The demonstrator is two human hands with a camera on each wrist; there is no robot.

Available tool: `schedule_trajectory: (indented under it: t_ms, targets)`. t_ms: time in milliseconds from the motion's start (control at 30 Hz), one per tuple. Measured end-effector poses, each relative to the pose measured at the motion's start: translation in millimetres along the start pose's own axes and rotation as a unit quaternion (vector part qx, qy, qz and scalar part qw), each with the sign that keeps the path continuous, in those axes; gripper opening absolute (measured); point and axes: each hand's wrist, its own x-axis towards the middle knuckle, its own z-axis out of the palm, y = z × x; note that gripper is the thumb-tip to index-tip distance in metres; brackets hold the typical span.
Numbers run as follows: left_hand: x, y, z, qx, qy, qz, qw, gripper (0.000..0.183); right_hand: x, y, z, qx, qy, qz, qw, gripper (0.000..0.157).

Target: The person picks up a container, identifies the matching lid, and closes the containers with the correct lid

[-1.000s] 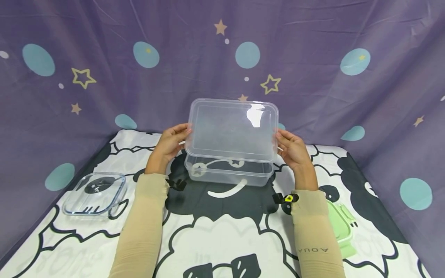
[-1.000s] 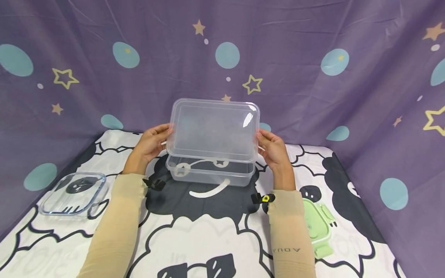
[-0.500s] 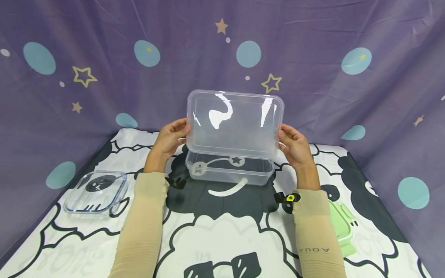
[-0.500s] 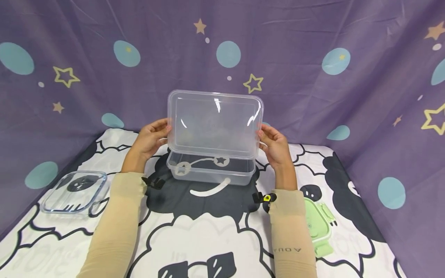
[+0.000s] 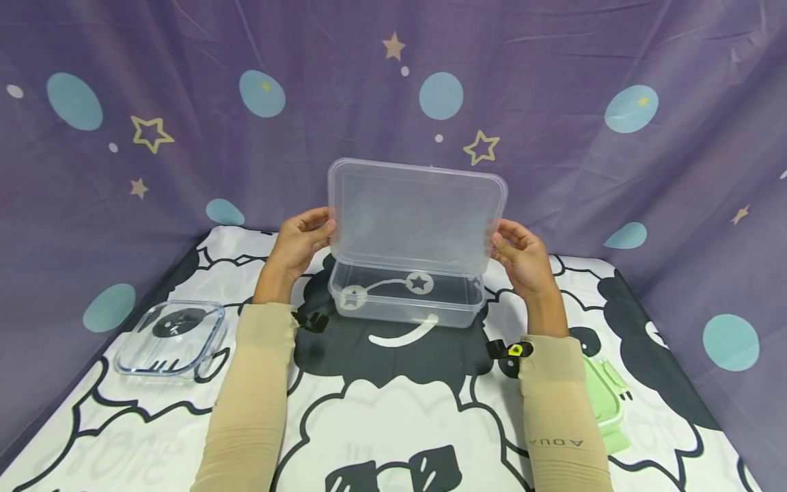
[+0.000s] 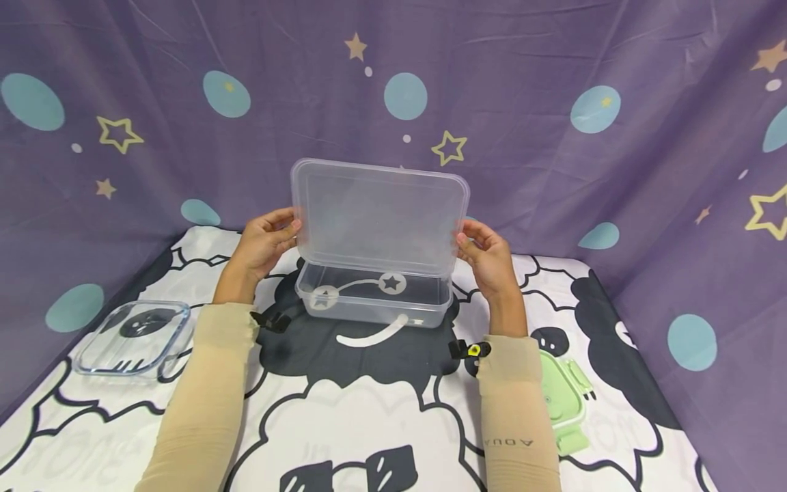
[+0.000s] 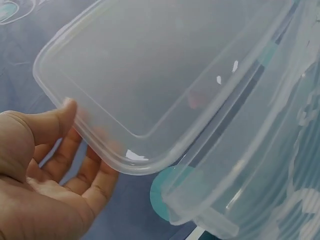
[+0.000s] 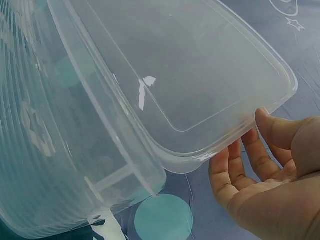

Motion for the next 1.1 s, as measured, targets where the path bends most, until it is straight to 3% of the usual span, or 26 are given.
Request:
schedule_trajectory:
  t_ms: [233, 600, 867, 1100]
  targets:
    - [3.1, -4.0, 0.9, -0.029, -0.001, 0.01, 0.9995, 0.015, -0.2, -2.1, 1.6, -0.001, 0.002, -0.002, 1.0, 0.016]
    - [3.4, -7.5, -5.8, -0.032, -0.028, 0.043, 0.9982, 0.018, 0.8, -0.9, 1.4, -0.02, -0.009, -0.011, 1.0, 0.022]
    - [4.0, -3.8, -13.1, 0.057, -0.062, 0.066, 0.9943, 0.021, 2.6, -5.0, -1.3, -0.067, -0.035, -0.023, 0.997, 0.02]
    - [4.9, 9.1, -18.6, 0.145, -0.095, 0.094, 0.9804, 0.021, 6.8, -16.0, -7.3, -0.141, -0.079, -0.057, 0.985, 0.016]
